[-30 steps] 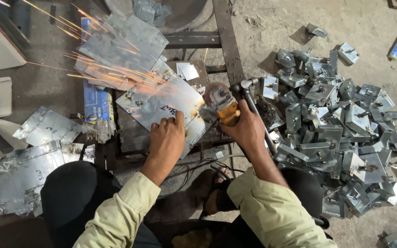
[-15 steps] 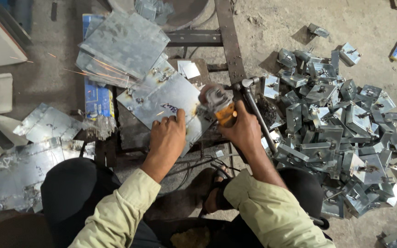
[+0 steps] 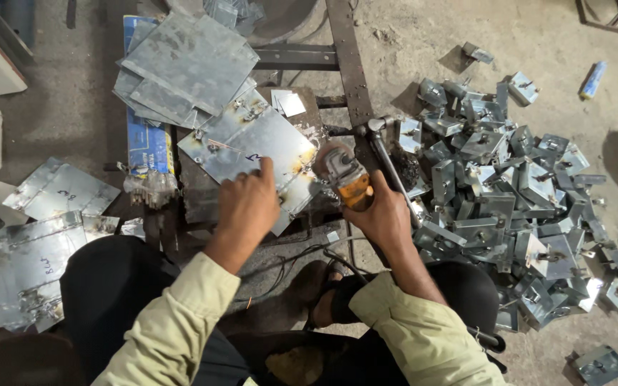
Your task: The person welds small metal brackets onto a rectangular metal plate using a handheld welding tool, then uses a hammer to tap the welded areas. They subsequently use an angle grinder to smooth the welds on the plate, creating sparks.
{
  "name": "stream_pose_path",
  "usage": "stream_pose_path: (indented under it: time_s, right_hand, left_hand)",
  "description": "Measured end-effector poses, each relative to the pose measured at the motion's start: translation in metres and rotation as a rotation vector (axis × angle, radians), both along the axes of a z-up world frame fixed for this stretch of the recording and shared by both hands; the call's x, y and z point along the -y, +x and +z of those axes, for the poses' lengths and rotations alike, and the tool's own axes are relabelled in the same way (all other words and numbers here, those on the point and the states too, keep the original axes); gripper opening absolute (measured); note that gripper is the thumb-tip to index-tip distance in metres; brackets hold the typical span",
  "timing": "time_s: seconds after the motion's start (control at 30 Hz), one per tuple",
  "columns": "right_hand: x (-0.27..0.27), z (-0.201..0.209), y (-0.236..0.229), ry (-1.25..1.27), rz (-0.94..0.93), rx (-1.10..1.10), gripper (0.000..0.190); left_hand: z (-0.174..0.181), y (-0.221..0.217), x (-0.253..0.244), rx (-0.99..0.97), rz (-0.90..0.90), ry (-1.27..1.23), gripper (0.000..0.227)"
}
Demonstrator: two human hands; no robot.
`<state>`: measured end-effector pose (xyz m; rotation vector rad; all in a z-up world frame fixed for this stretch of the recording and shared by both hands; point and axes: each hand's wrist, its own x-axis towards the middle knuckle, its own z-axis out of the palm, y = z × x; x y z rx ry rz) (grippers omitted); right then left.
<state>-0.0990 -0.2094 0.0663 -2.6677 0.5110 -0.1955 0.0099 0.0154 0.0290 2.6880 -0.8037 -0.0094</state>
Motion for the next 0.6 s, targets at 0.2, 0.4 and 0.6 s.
stream_pose_path:
  time_s: [0.2,0.4,0.6]
  right_hand:
    - [0.003,0.001,-0.008,-0.03,-0.061,-0.028,0.065]
    - [0.0,0.004,-0.005,-0.078,-0.022,-0.05,0.064]
    - [-0.006,0.007,0.001,-0.068,0.009,-0.088,0.073]
  left_hand:
    - [0.005,0.027,-0.037,0.074,0.098,-0.007,0.034]
    - [0.0,0.03,-0.041,0.105,0.111,-0.04,0.031]
    - [0.002,0.034,-0.041,0.055,0.133,-0.035,0.034]
